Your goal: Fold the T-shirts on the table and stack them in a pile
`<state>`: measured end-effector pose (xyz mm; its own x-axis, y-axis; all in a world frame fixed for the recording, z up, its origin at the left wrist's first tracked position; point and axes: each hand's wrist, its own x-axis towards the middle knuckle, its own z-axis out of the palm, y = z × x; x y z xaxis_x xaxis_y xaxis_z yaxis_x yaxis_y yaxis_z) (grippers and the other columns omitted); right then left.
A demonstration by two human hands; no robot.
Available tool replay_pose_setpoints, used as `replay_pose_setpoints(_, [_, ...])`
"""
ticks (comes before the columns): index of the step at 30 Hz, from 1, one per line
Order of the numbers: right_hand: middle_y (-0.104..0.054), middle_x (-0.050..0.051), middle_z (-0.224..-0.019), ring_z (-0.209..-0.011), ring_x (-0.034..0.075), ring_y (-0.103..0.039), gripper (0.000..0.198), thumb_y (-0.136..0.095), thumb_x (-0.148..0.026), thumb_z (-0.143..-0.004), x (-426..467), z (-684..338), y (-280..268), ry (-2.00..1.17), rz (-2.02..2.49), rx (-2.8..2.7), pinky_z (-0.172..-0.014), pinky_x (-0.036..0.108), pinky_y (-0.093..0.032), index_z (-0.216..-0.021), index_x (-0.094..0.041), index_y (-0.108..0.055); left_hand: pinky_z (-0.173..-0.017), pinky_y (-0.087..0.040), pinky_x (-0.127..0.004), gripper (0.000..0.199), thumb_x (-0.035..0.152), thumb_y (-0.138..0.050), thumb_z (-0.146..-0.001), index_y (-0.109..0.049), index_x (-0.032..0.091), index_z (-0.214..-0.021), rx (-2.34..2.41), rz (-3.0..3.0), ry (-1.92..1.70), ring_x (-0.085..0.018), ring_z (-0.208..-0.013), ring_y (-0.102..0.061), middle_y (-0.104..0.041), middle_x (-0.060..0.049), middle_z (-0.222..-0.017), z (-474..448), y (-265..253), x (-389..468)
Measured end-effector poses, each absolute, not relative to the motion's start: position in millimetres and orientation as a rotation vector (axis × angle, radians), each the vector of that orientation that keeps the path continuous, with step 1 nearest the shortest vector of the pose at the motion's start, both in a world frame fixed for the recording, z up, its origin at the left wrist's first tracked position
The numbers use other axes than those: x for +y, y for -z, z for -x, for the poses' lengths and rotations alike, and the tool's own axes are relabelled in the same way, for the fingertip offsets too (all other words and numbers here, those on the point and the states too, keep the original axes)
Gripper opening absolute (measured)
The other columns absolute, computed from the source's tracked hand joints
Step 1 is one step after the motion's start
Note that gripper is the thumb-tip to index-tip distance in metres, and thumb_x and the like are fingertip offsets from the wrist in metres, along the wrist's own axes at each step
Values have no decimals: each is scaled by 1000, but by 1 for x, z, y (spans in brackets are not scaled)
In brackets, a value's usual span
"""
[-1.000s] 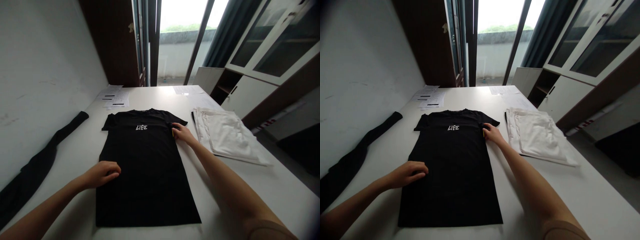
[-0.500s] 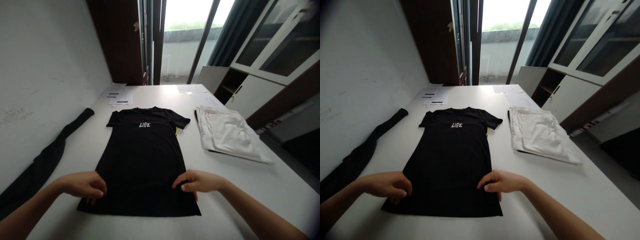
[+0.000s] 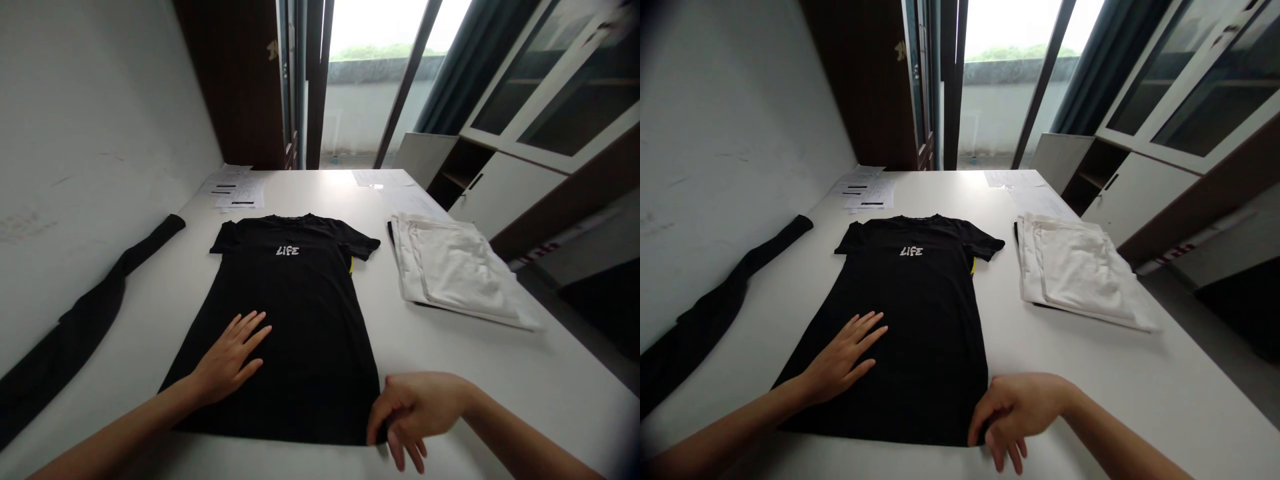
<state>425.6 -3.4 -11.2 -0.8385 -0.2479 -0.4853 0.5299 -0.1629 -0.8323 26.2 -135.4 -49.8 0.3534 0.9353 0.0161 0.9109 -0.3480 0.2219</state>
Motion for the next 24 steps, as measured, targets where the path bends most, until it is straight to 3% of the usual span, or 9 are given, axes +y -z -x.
replay_pose_setpoints(6, [-67,2,-73,-59,13,-62,43,-50,-52,-101,67,-382,1,1926,-992,2513,-56,23,-48,-118,-17,-69,-125,-24,-59,74,39,-51,-102,-13,33,-166,1706,-2479,-135,-34,-155,-24,-14,-5,-172,-29,42,-158])
replay_pose_setpoints(11, [-70,7,-111,-98,21,-67,24,-58,-33,-97,135,-316,31,1189,-1241,3135,-89,33,-53,-111,-23,-74,-125,-23,-59,77,35,-52,-101,-11,32,-166,1737,-2493,-87,-34,-156,-20,-9,-6,-172,-37,44,-175])
replay_pose_setpoints(16, [-56,13,-144,-133,29,-52,41,-61,-37,-97,192,-267,65,593,-1346,3277,-114,41,-41,-135,-21,-65,-125,-20,-62,79,40,-55,-100,-12,34,-166,1666,-2474,9,-35,-156,-19,-8,-5,-172,-35,39,-181])
replay_pose_setpoints(20, [-49,15,-153,-143,30,-43,50,-53,-43,-101,233,-262,84,373,-1533,3165,-120,43,-34,-145,-18,-58,-126,-19,-59,81,42,-58,-99,-13,34,-166,1721,-2401,-45,-33,-157,-19,-10,-5,-172,-20,36,-161])
replay_pose_setpoints(24, [-40,13,-162,-150,33,-32,57,-46,-51,-103,254,-271,97,286,-1618,2980,-123,52,-25,-151,-21,-52,-127,-21,-54,59,40,-50,-103,-36,30,-160,1883,-2321,-270,-29,-156,-23,-22,-5,-170,7,36,-99])
